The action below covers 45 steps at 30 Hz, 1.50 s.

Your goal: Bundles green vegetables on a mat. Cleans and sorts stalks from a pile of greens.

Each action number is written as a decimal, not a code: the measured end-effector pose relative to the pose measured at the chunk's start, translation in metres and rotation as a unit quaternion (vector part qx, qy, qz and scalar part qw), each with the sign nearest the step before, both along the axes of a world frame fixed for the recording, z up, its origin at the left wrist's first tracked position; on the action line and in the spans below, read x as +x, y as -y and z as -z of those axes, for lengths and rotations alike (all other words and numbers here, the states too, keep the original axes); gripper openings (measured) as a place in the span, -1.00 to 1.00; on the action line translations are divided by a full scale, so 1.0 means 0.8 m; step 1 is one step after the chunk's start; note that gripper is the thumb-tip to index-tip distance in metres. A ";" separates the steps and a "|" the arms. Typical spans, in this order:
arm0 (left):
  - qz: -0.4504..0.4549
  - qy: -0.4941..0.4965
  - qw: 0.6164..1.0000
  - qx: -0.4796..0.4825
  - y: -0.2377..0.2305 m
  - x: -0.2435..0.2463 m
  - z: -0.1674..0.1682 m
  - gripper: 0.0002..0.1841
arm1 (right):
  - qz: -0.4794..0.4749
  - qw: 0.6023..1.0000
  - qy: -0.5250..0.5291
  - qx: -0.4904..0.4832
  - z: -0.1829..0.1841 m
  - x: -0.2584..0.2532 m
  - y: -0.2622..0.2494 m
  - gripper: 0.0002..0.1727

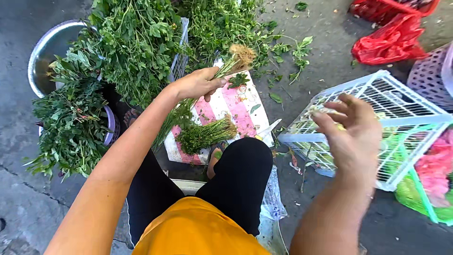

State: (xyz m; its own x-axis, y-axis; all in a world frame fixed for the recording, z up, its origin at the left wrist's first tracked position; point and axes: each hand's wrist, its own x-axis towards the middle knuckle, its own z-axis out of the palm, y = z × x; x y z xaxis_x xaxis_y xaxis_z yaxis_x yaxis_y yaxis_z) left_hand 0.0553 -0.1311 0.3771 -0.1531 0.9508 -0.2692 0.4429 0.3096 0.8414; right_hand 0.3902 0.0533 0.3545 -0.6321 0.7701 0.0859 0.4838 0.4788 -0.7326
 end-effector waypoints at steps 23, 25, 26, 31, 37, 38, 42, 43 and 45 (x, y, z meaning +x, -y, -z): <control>-0.071 0.095 0.984 0.132 0.009 0.044 -0.004 -0.70 | 0.088 0.993 -0.070 -0.047 -0.022 -0.156 0.003 -0.24; -0.038 0.068 0.989 0.124 0.005 0.047 -0.006 -0.71 | 0.014 0.970 -0.190 -0.152 -0.039 -0.164 0.011 -0.35; -0.020 0.050 0.991 0.120 0.004 0.050 -0.006 -0.71 | -0.038 0.959 -0.217 -0.180 -0.049 -0.171 0.018 -0.38; 0.003 0.010 0.994 0.109 0.001 0.057 -0.011 -0.71 | -0.298 0.938 -0.118 -0.133 -0.062 -0.213 0.067 -0.27; 0.023 0.111 0.985 0.133 0.016 0.036 -0.007 -0.70 | -0.315 0.937 -0.150 -0.026 -0.051 -0.219 0.068 -0.38; 0.023 0.123 0.984 0.126 0.017 0.036 -0.011 -0.73 | -0.327 0.936 -0.134 -0.013 -0.049 -0.219 0.073 -0.41; -0.010 0.227 0.968 0.108 0.018 0.032 -0.009 -0.76 | -0.323 0.939 -0.108 -0.050 -0.052 -0.216 0.078 -0.36; -0.025 0.263 0.958 0.115 0.018 0.029 -0.006 -0.75 | -0.288 0.942 -0.142 -0.093 -0.052 -0.213 0.072 -0.35; -0.050 0.319 0.938 0.129 0.020 0.022 -0.002 -0.73 | -0.167 0.946 -0.242 -0.135 -0.044 -0.209 0.063 -0.51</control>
